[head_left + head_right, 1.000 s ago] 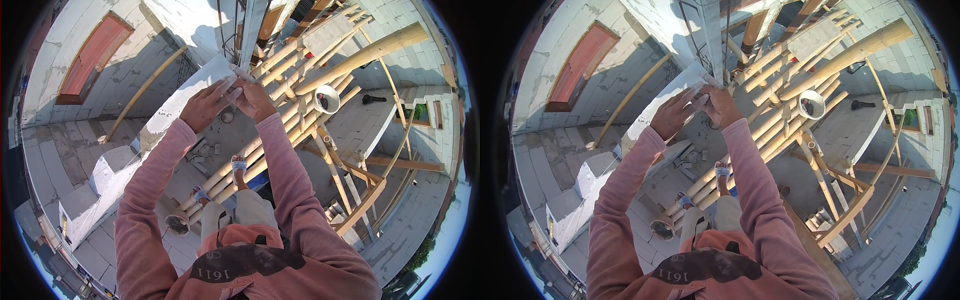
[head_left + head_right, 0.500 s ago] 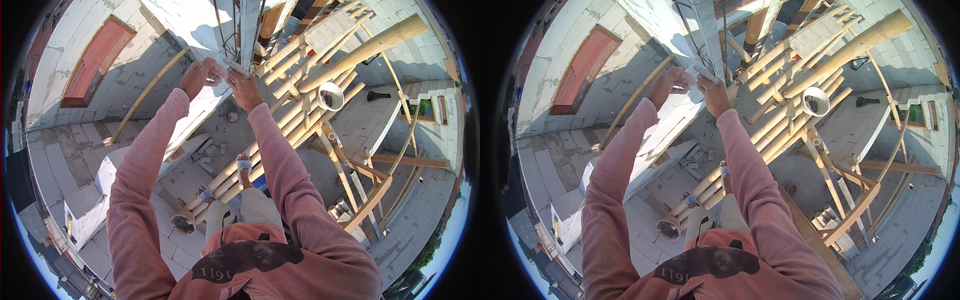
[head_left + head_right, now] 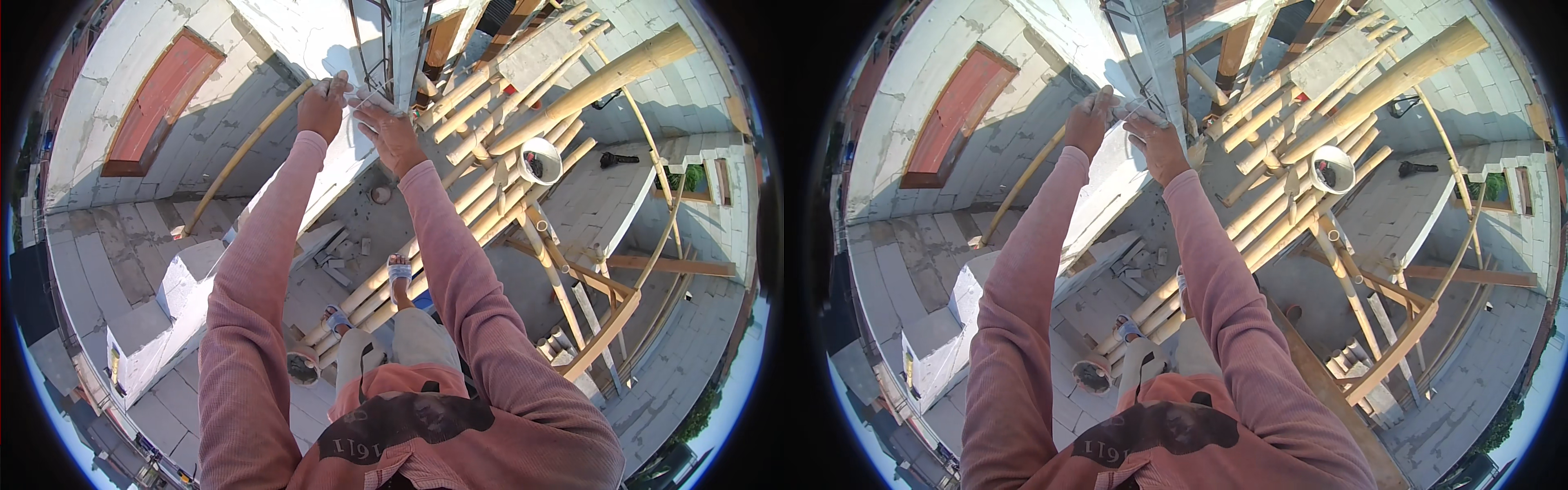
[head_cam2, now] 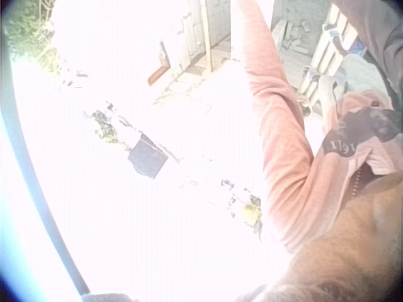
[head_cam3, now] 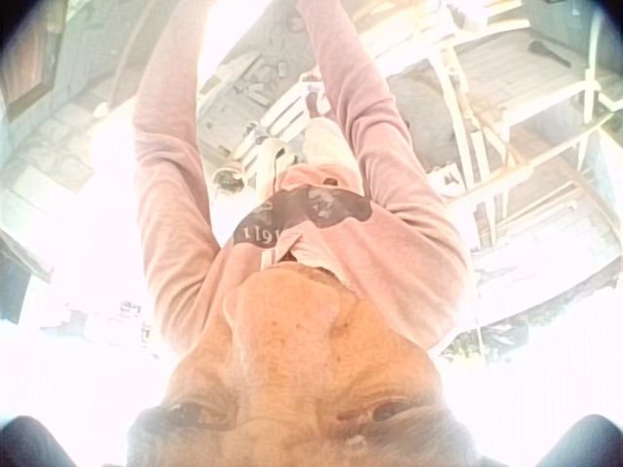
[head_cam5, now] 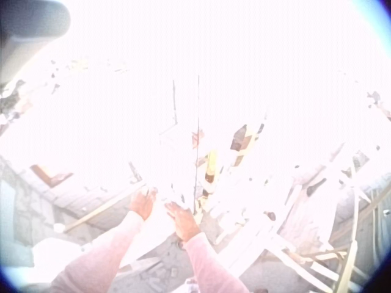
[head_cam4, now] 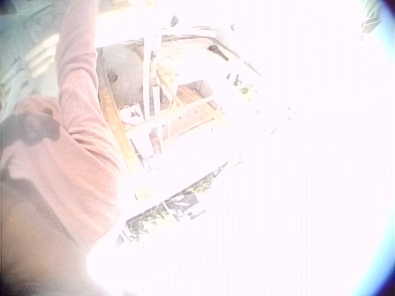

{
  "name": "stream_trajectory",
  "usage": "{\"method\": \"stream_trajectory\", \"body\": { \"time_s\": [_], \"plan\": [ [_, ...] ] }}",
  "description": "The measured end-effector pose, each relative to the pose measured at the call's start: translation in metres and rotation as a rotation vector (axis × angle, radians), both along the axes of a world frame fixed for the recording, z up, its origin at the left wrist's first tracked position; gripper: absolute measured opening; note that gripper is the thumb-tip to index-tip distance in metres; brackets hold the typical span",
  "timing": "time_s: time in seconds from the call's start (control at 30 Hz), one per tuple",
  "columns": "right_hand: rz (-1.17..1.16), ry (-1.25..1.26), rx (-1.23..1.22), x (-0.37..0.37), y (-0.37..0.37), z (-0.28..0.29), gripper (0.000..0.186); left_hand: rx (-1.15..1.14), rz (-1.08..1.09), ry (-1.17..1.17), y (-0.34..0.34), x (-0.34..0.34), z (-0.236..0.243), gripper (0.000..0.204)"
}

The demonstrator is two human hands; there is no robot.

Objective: The person aligns a guide string along a wall, applies mortar from a bucket onto the wall using a trowel, and places a concrete block onto the mortar, tapping it into position with a hammer.

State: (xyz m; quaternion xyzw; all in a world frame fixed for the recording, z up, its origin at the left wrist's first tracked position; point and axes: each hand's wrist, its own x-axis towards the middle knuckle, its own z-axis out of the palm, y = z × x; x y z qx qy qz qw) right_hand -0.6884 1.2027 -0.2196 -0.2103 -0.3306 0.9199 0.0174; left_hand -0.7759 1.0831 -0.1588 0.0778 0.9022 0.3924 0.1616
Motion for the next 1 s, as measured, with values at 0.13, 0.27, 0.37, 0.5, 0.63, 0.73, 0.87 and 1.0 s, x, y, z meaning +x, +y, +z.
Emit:
{"method": "stream_trajectory", "body": {
  "time_s": [0.13,0.27,0.37,0.5,0.63,0.73,0.87,1.0],
  "plan": [
    [0.109,-0.238,0.435,0.022,0.001,0.036,0.029,0.224,-0.014,0.314,0.004,0.010,0.026,0.036],
    [-0.280,0.097,0.952,0.041,0.005,0.074,0.035,0.206,-0.363,0.880,0.006,0.038,0.027,0.015],
    [-0.273,0.290,1.351,0.045,0.025,0.078,0.037,0.210,-0.515,1.010,0.000,0.054,0.029,0.023],
    [-0.086,0.403,1.485,0.051,0.052,0.066,0.036,0.230,-0.667,1.028,0.005,0.064,0.034,0.031],
    [-0.302,0.147,0.562,0.050,0.061,0.073,0.025,0.126,-0.591,1.015,0.000,0.064,0.046,0.040],
    [-0.499,0.159,0.163,0.047,0.088,0.088,0.024,-0.186,-0.304,0.578,0.006,0.050,0.045,0.033],
    [-0.481,0.365,-0.007,0.029,0.112,0.108,0.026,-0.234,-0.341,0.366,0.009,0.032,0.074,0.030],
    [-0.516,0.458,-0.029,0.018,0.133,0.149,0.030,-0.130,-0.253,0.579,0.006,0.015,0.106,0.029]
  ]
}}
